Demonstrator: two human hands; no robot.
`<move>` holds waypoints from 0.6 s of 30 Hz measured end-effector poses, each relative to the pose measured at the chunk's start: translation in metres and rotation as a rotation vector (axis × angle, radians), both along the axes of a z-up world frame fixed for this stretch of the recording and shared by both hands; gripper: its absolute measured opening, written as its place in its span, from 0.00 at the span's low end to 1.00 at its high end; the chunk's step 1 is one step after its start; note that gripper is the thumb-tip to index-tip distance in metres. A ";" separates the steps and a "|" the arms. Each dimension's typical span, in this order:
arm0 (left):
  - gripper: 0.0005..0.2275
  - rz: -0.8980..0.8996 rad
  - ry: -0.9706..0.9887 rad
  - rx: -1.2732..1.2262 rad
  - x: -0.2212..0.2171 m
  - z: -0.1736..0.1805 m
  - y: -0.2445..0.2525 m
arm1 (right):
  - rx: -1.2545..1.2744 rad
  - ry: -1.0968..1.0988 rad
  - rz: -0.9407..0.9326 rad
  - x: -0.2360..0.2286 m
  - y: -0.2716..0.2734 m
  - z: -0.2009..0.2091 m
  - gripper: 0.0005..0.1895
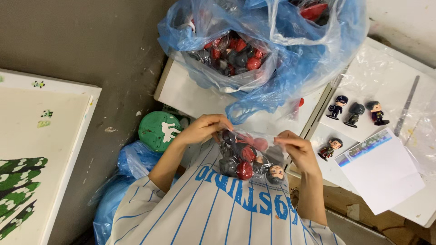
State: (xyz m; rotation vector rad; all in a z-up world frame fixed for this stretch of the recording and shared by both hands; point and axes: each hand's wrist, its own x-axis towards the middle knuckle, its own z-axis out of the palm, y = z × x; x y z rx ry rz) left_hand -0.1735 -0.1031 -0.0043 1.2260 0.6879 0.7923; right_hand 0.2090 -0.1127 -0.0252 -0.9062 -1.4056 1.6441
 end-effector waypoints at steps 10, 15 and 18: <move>0.32 -0.131 -0.239 -0.258 0.003 0.043 0.001 | 0.009 0.162 -0.153 -0.032 -0.018 0.037 0.17; 0.21 0.097 0.068 -0.188 0.022 0.021 -0.003 | -0.199 -0.090 -0.246 -0.056 -0.024 0.047 0.20; 0.23 0.150 0.414 -0.013 0.026 0.019 -0.010 | -0.285 -0.041 -0.221 -0.055 -0.028 0.043 0.28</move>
